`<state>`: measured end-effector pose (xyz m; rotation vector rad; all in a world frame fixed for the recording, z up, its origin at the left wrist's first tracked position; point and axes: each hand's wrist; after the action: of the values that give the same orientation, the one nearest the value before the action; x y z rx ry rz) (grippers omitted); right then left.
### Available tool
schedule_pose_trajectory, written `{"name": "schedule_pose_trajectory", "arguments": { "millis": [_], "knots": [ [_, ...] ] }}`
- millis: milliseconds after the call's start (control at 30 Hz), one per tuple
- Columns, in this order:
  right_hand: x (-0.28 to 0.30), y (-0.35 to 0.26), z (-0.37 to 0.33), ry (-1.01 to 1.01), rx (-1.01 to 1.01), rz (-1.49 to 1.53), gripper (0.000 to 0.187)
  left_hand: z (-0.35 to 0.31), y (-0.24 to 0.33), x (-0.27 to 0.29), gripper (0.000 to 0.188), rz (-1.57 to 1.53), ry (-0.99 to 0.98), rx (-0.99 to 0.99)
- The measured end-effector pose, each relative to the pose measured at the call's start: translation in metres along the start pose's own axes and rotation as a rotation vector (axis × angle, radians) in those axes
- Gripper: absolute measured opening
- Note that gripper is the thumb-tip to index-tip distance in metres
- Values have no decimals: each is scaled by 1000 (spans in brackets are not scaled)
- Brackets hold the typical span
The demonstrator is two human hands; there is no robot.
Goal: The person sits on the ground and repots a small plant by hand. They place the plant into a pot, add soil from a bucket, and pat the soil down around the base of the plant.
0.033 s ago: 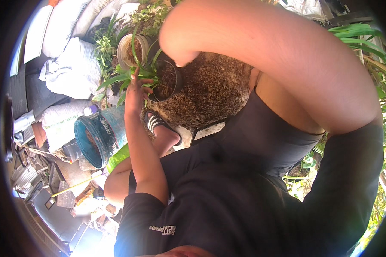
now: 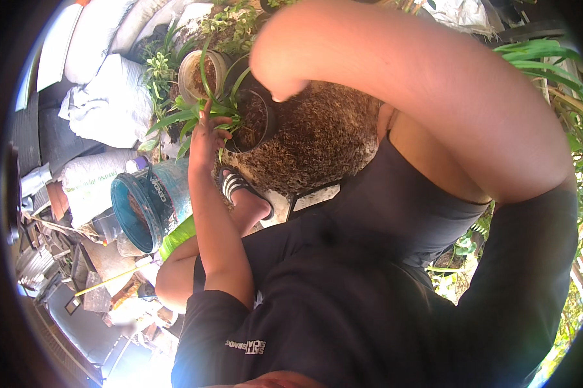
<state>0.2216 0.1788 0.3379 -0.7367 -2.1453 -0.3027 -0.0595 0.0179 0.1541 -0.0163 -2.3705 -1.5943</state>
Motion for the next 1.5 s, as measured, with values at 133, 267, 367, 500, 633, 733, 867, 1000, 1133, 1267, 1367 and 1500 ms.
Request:
{"name": "schedule_pose_trajectory", "arguments": {
  "millis": [133, 267, 367, 500, 633, 733, 867, 1000, 1133, 1267, 1367, 1500],
  "knots": [
    [-43, -12, 27, -32, -11, -48, 44, 4, -8, 7, 67, -14, -39, -15],
    [-118, -22, 68, -95, 70, -41, 35, 3, -9, 10, 68, -13, -61, -12],
    [-176, -31, 87, -32, 211, 178, 32, 5, -3, 9, 81, -43, -95, -21],
    [-185, -85, 133, 208, 420, 245, 32, -1, 8, 12, 75, -55, -111, 40],
    [-176, -134, 193, 287, 137, 173, 36, -2, 12, 7, 75, -14, -155, 2],
    [-181, -153, 205, 270, -95, 69, 46, 1, 10, 7, 69, -17, -167, -29],
    [-182, -187, 200, 196, -126, 96, 45, 4, 11, 10, 67, -78, -232, 0],
    [-157, -201, 189, -97, -32, 200, 48, 6, 4, 15, 70, -42, -210, 6],
    [-186, -197, 204, 13, 106, 325, 53, 5, 14, 15, 69, 3, -281, 11],
    [-208, -202, 225, 65, 162, 268, 52, 6, 5, 22, 63, -2, -318, 33],
    [-192, -203, 216, 21, 126, 255, 52, 4, 5, 19, 59, -10, -283, 29],
    [-183, -196, 201, 89, 27, 209, 67, 10, -19, 15, 47, 35, -176, -228]
  ]
}}
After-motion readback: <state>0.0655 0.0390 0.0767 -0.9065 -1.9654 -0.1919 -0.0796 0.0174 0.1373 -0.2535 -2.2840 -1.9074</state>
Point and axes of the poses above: each hand's wrist, its own z-axis towards the middle knuckle, its own x-axis out of the back of the hand, y = z × x, and after that the axes turned 10 degrees about -x, right-handed
